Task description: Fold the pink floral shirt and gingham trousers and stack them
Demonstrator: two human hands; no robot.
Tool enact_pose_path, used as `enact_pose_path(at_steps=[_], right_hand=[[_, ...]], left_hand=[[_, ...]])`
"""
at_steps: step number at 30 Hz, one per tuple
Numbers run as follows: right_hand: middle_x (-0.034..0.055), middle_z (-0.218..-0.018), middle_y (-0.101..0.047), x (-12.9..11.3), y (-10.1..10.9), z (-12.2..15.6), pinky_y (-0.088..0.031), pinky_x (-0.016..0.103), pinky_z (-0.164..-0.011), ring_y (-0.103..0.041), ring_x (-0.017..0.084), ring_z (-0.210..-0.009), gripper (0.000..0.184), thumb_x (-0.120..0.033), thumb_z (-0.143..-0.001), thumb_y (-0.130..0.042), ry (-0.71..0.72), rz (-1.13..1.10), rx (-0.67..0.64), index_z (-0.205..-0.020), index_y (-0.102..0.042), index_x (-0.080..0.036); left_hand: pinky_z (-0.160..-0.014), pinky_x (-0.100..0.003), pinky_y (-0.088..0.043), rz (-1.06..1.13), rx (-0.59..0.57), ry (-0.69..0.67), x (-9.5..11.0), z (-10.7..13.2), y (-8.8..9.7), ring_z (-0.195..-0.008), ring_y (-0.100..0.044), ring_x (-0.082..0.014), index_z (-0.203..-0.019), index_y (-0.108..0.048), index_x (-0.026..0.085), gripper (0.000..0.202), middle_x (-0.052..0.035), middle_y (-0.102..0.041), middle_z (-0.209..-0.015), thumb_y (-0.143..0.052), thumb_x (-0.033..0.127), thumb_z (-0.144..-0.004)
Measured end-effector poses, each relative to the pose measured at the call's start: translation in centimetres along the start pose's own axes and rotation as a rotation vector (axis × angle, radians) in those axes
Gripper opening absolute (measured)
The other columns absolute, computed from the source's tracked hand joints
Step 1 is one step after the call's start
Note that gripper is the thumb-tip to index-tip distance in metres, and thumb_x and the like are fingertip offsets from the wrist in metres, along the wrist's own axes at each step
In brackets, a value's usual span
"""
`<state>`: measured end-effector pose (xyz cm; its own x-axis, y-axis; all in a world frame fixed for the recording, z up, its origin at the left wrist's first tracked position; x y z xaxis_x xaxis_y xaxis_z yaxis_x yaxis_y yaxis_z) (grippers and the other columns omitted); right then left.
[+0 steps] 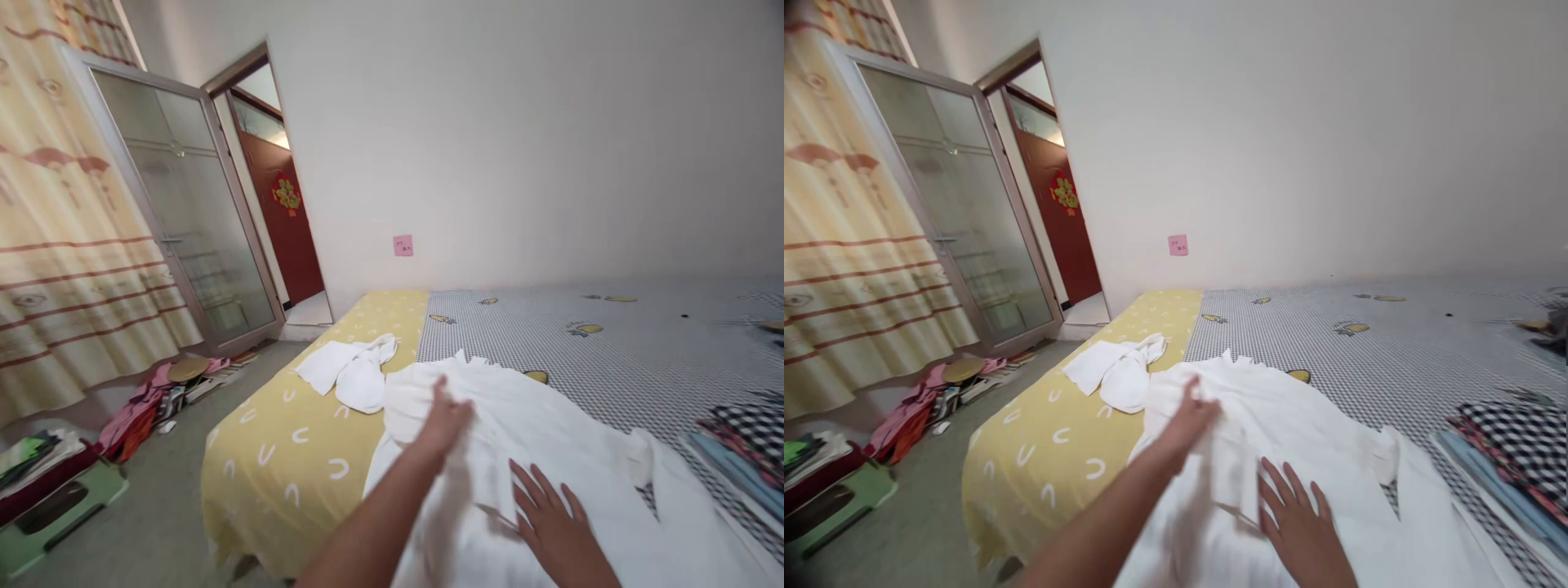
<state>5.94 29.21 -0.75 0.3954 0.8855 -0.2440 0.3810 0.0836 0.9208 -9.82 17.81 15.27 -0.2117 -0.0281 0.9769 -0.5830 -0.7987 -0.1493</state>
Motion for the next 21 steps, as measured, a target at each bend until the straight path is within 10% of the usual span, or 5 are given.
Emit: enact_pose_path(at_steps=[3, 6, 12, 18, 21], right_hand=[[0.0063, -0.146, -0.057, 0.6, -0.7, 0.1, -0.03, 0.056, -0.118, -0.045, 0.034, -0.14, 0.049, -0.041, -0.091, -0.044, -0.008, -0.141, -0.084, -0.132, -0.067, -0.025], [0.0048, -0.147, -0.056, 0.3, -1.3, 0.0, -0.037, 0.044, -0.117, -0.047, 0.029, -0.139, 0.055, -0.044, -0.091, -0.045, -0.004, -0.252, -0.193, -0.141, -0.059, -0.026], [0.0016, -0.159, -0.041, 0.4, -0.2, -0.2, -0.017, 0.054, -0.125, -0.027, 0.032, -0.15, 0.065, -0.063, -0.095, -0.034, -0.105, -0.208, -0.15, -0.152, -0.043, -0.032], [0.0022, -0.158, -0.042, 1.0, -0.3, -0.2, -0.021, 0.058, -0.123, -0.031, 0.035, -0.148, 0.065, -0.065, -0.094, -0.037, -0.07, -0.185, -0.096, -0.148, -0.049, -0.031], [0.0027, -0.16, -0.038, 1.5, -0.8, -0.3, -0.022, 0.056, -0.123, -0.033, 0.034, -0.147, 0.066, -0.064, -0.094, -0.036, -0.071, -0.178, -0.11, -0.15, -0.046, -0.03]], left_hand=[[-0.121, -0.054, -0.024, -0.485, -0.129, -0.182, -6.4, 4.4, -6.4, -0.148, -0.032, -0.0397, -0.141, -0.053, 0.016, 0.078, -0.0239, -0.029, -0.162, -0.078, 0.017, -0.068], [-0.119, -0.053, -0.033, -0.799, -0.185, -0.632, -12.3, 9.9, -9.2, -0.145, -0.04, -0.0343, -0.133, -0.06, 0.026, 0.054, -0.0148, -0.041, -0.158, -0.068, 0.027, -0.08], [-0.104, -0.031, -0.05, -0.822, 0.032, -1.235, -18.2, 20.0, 0.7, -0.077, -0.072, -0.0126, -0.107, -0.069, 0.034, 0.026, 0.0043, -0.078, -0.083, -0.053, 0.05, -0.095], [-0.117, -0.045, -0.037, -0.41, 0.743, -0.159, -20.9, 21.9, 24.0, -0.131, -0.053, -0.0279, -0.112, -0.065, 0.021, 0.031, -0.0152, -0.057, -0.137, -0.052, 0.037, -0.089], [-0.113, -0.049, -0.041, -0.082, 0.827, 0.348, -26.8, 23.4, 27.7, -0.134, -0.051, -0.0323, -0.13, -0.049, 0.014, 0.052, -0.0226, -0.047, -0.146, -0.057, 0.04, -0.085]])
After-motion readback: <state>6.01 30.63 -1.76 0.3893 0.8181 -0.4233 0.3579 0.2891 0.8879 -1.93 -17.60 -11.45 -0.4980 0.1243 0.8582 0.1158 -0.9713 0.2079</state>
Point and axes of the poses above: each hand's wrist, its own z-axis away from the middle knuckle, its own y-axis out of the back of the hand, x = y × z, the point moved 10 cm from there along -z, towards the middle knuckle
